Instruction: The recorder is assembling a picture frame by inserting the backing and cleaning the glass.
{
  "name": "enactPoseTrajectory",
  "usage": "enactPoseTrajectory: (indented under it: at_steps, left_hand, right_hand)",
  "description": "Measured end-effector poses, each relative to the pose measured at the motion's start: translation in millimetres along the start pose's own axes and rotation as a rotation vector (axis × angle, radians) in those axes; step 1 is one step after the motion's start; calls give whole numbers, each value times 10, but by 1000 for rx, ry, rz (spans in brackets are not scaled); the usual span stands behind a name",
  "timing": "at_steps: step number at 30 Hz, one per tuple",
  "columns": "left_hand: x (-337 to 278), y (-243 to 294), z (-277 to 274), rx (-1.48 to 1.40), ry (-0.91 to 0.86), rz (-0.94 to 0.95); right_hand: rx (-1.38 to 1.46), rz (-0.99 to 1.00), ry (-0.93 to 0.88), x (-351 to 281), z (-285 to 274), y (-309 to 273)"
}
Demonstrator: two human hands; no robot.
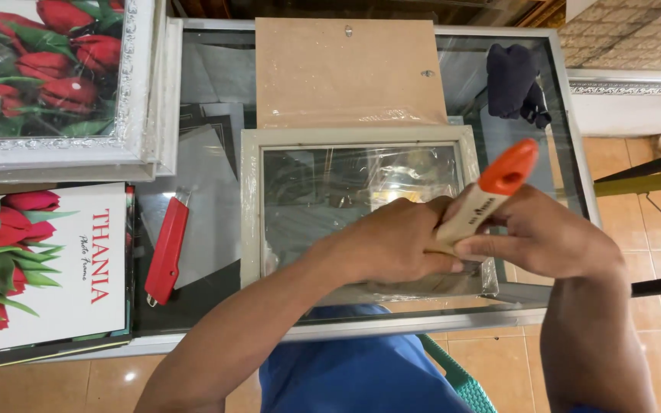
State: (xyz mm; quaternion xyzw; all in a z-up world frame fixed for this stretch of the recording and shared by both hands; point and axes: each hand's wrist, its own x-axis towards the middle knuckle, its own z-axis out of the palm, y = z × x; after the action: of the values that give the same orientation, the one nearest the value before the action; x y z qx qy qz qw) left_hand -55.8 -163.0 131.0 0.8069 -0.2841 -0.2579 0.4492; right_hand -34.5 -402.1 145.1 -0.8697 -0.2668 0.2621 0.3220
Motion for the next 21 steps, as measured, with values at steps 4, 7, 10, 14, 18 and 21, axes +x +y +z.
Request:
enactPoseTrajectory:
  at_steps: [4, 7, 10, 14, 18, 21]
  left_hand:
    - [183, -72, 48, 53, 15, -99]
    - [487, -240, 123, -76, 13, -103]
    - [864, -327, 45, -13, 59, -90]
    - [1268, -364, -330, 312, 412, -63]
    - [1182, -236, -570, 378, 711, 236]
    - [569, 179, -538, 170, 320, 35]
  right_hand:
    - [437, -287, 145, 333, -133, 590]
    - [544, -312, 613, 712, -45, 1053]
    - [868, -97, 605, 923, 18, 1060]
    - [930, -124, 626, 918, 36, 1024]
    - [729, -198, 639, 987, 170, 1140]
    - [819, -226, 516, 1089, 378, 1853]
